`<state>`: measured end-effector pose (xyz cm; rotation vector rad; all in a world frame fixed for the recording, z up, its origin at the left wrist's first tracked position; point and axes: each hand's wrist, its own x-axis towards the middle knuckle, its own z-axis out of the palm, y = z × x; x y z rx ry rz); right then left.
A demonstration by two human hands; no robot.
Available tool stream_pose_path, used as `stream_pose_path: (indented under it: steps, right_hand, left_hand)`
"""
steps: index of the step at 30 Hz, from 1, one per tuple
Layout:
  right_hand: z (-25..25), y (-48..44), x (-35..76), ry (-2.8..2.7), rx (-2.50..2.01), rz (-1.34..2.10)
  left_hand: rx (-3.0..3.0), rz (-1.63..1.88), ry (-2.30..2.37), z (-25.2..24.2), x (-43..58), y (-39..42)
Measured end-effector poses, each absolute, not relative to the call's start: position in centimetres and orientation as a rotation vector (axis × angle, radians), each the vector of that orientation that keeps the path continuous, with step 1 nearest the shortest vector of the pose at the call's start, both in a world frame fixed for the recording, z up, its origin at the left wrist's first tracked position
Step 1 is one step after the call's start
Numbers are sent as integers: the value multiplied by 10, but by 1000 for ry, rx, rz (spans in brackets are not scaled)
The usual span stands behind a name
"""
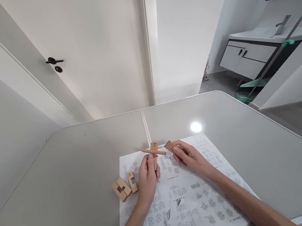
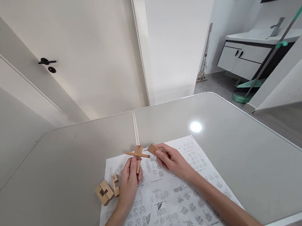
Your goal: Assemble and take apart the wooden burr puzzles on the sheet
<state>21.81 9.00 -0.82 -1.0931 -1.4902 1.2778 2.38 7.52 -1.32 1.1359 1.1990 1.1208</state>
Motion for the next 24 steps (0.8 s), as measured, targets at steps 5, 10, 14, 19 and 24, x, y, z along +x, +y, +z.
stream_pose_path:
  steps: [5, 10, 14, 19, 24]
  right_hand:
    - [-12, 90, 217, -1442, -1130, 1300]
    - [-8, 89, 216, -1376, -1123, 1345]
    - [-8, 90, 216, -1399, -1127, 1307]
    - [-15, 93, 216, -1292, -1191, 1322]
    - [-15, 92, 216, -1243, -1187, 1380]
  left_hand:
    - [1142, 1123, 1192, -12, 25, 75]
    - [1132, 1120, 1194, -11, 25, 76]
    - [1107, 1122, 1199, -11, 25, 76]
    - [1091, 1115, 1196, -8, 25, 76]
    - [1104, 1116, 1190, -7, 24, 75]
